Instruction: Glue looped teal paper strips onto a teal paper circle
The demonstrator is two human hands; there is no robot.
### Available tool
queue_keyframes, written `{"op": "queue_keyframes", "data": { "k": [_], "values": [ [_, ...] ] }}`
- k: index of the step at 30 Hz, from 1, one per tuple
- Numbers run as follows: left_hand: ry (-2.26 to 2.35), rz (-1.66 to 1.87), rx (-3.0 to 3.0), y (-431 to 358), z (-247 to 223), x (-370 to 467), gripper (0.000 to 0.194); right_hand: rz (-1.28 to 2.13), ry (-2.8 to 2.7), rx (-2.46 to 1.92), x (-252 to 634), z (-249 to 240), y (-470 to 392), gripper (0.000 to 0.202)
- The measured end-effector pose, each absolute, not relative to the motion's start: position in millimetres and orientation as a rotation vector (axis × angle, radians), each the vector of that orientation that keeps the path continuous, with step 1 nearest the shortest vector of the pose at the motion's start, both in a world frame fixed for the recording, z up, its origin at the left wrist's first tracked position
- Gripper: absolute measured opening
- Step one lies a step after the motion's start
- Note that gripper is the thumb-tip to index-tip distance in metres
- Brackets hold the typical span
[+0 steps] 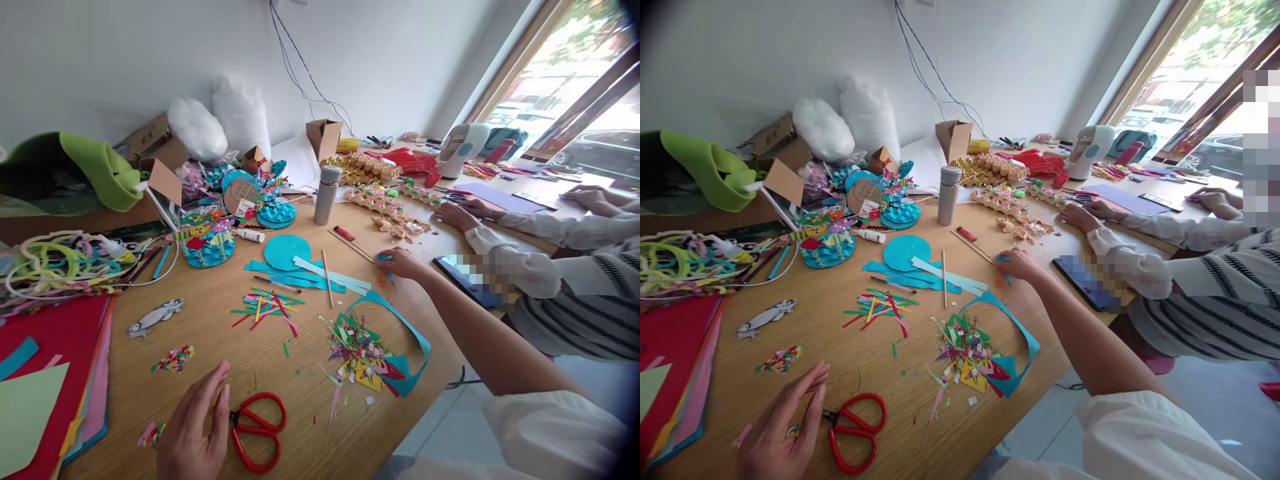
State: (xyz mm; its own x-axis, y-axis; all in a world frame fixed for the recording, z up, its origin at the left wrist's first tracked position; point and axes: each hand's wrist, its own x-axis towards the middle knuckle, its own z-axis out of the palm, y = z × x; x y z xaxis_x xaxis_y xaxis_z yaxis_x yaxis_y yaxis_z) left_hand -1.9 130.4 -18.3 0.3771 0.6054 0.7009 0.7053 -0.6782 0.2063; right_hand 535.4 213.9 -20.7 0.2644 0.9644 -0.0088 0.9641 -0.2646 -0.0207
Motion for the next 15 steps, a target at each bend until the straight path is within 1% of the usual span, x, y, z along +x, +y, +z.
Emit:
{"op": "queue_keyframes", "data": {
  "k": [6,15],
  "values": [
    [-1.187,-1.228,-2.492,131,-17,-3,0.024,0.065,-1.957,-2.505,525,-18,183,0.042],
    [-1.150,-1.264,-2.580,130,-16,2,0.023,0.182,-2.213,-2.322,503,-6,100,0.035]
  ]
}}
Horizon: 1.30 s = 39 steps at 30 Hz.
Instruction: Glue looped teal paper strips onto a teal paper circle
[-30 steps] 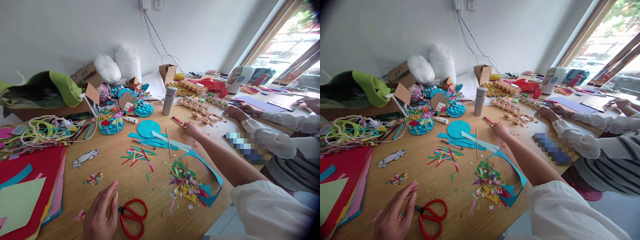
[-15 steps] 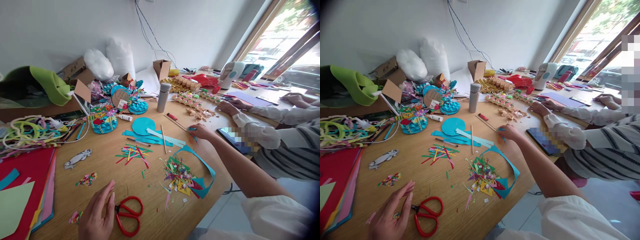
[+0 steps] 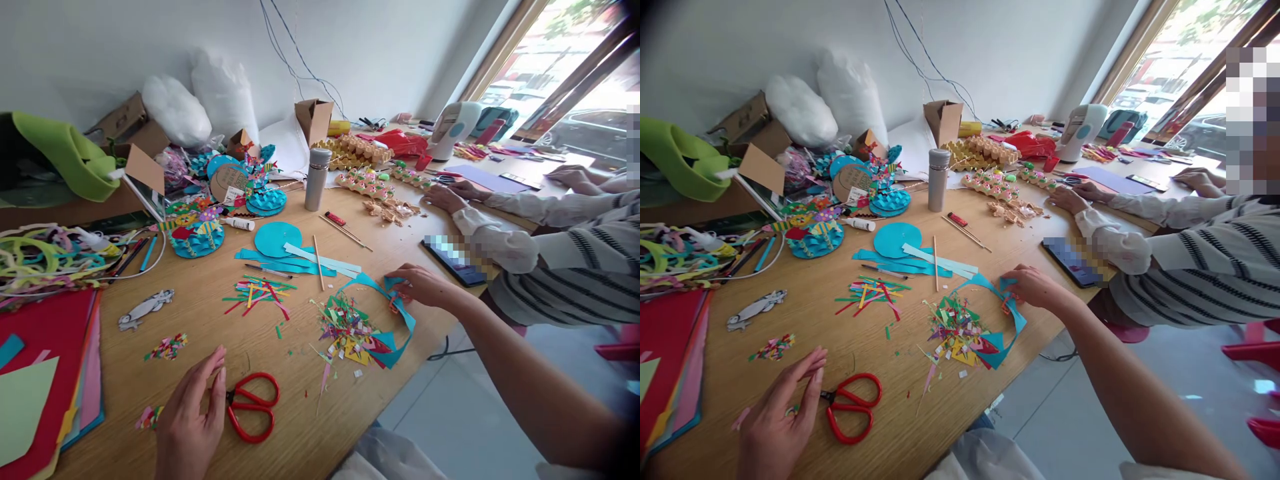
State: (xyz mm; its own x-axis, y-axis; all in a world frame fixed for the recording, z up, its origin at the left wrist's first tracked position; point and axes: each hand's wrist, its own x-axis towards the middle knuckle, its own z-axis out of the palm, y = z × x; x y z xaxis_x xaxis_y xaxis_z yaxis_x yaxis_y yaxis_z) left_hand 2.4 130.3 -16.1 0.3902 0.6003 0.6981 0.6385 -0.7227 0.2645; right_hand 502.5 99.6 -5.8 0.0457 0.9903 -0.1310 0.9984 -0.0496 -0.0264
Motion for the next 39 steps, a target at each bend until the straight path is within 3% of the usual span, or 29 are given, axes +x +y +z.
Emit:
{"op": "queue_keyframes", "data": {
  "k": [9,14,18,21,27,39],
  "values": [
    [-1.228,-1.280,-2.620,127,-19,0,0.024,0.250,2.444,2.238,375,0,80,0.053],
    [-1.242,-1.269,-2.602,127,-16,2,0.025,0.154,2.662,1.885,305,-20,55,0.065],
    [-1.231,-1.284,-2.643,126,-16,3,0.027,0.067,2.686,1.841,283,-31,53,0.069],
    [-1.263,-1.299,-2.637,125,-16,2,0.028,0.079,2.646,1.920,286,-29,60,0.068],
    [-1.321,-1.324,-2.626,125,-15,0,0.026,0.331,2.289,2.500,329,-9,71,0.066],
    [-1.293,-1.275,-2.633,124,-14,3,0.027,-0.087,2.695,1.999,249,-37,56,0.073]
  ]
}}
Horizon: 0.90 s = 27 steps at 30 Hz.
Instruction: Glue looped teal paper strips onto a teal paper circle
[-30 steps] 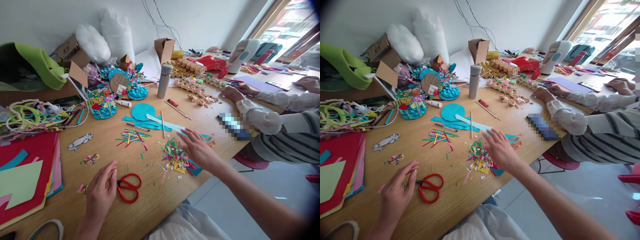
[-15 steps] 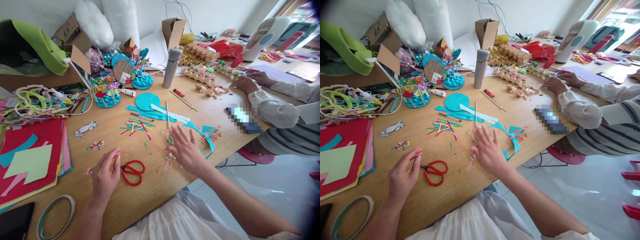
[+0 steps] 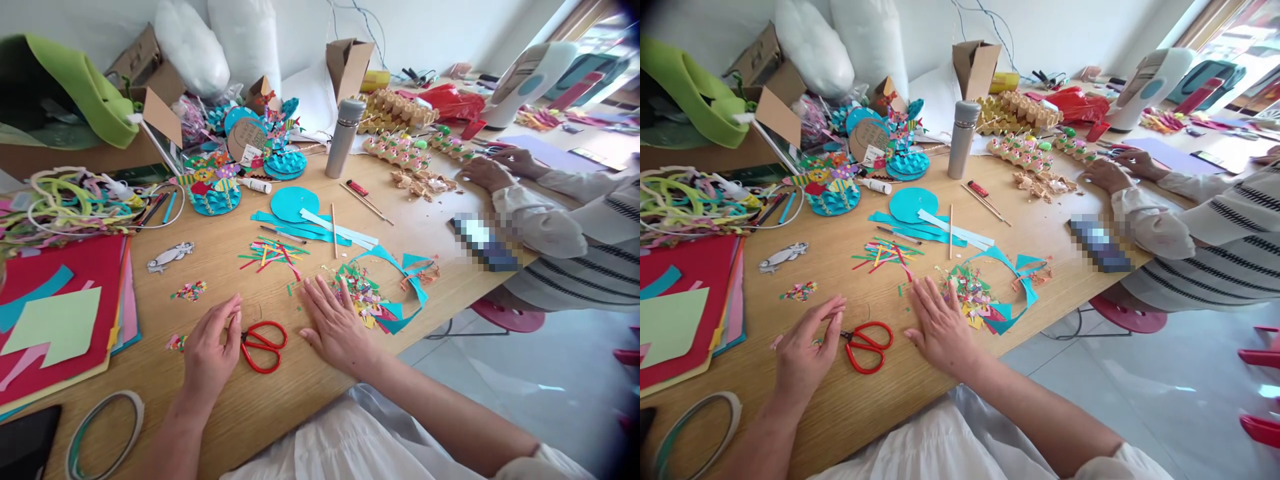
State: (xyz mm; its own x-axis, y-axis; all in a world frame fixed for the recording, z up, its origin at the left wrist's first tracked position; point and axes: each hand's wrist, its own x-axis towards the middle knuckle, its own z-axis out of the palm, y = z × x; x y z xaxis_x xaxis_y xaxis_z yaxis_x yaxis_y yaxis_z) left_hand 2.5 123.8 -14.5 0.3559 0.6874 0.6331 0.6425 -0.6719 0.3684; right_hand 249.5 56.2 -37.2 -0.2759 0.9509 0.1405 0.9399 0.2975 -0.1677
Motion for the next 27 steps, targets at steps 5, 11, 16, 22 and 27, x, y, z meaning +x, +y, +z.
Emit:
{"op": "queue_keyframes", "data": {
  "k": [5,11,16,22,27],
  "values": [
    [1.251,1.229,2.543,124,-16,1,0.028,0.025,-2.238,-1.896,265,-42,67,0.071],
    [1.225,1.238,2.547,125,-17,0,0.028,-0.139,-2.137,-2.072,299,-48,63,0.072],
    [1.234,1.234,2.562,125,-16,0,0.029,-0.217,-2.107,-2.142,328,-54,61,0.072],
    [1.226,1.243,2.569,126,-19,1,0.028,-0.223,-2.064,-2.250,367,-55,70,0.072],
    [1.221,1.236,2.558,126,-21,-1,0.027,-0.301,-1.993,-2.286,387,-52,78,0.073]
  ]
}}
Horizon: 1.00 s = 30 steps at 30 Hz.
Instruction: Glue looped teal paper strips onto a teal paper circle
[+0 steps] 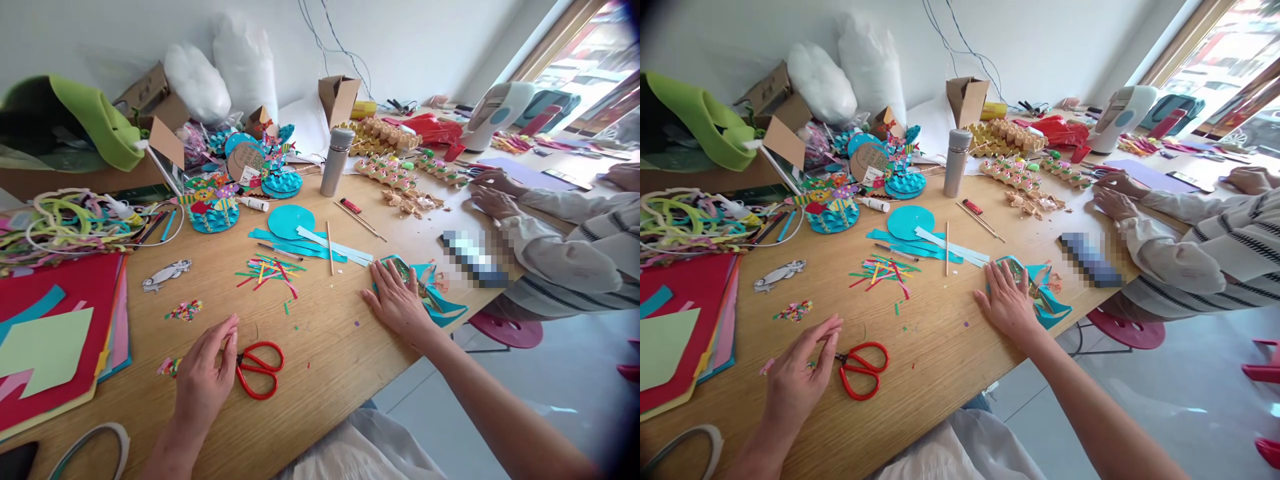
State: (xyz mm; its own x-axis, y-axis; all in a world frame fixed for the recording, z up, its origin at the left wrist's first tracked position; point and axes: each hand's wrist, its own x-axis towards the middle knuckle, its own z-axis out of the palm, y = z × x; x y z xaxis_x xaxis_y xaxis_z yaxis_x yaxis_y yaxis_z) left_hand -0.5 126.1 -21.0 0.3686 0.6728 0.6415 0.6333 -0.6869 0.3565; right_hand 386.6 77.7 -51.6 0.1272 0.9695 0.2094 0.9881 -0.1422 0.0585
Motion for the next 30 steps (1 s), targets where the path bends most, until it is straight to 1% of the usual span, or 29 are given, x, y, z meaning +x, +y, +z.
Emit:
{"op": "queue_keyframes", "data": {
  "k": [4,7,10,16,20,22,24,27,30],
  "values": [
    [1.225,1.236,2.550,126,-22,0,0.027,-0.311,-2.058,-2.229,368,-43,86,0.072],
    [1.221,1.236,2.552,127,-22,1,0.027,-0.243,-2.160,-2.113,345,-39,95,0.068],
    [1.221,1.243,2.551,127,-21,1,0.028,-0.171,-2.232,-2.030,333,-41,100,0.069],
    [1.218,1.241,2.564,127,-20,-1,0.028,-0.260,-2.134,-2.150,371,-50,88,0.068],
    [1.223,1.223,2.569,127,-22,1,0.027,-0.327,-2.097,-2.228,396,-43,73,0.067],
    [1.226,1.215,2.567,127,-23,1,0.026,-0.359,-2.140,-2.170,395,-36,62,0.068],
    [1.230,1.210,2.562,128,-23,1,0.026,-0.352,-2.263,-2.025,385,-31,47,0.074],
    [1.235,1.203,2.562,129,-22,1,0.026,-0.216,-2.516,-1.766,371,-32,30,0.083],
    [1.220,1.211,2.574,129,-23,1,0.026,-0.147,-2.549,-1.780,380,-40,30,0.078]
  ]
}}
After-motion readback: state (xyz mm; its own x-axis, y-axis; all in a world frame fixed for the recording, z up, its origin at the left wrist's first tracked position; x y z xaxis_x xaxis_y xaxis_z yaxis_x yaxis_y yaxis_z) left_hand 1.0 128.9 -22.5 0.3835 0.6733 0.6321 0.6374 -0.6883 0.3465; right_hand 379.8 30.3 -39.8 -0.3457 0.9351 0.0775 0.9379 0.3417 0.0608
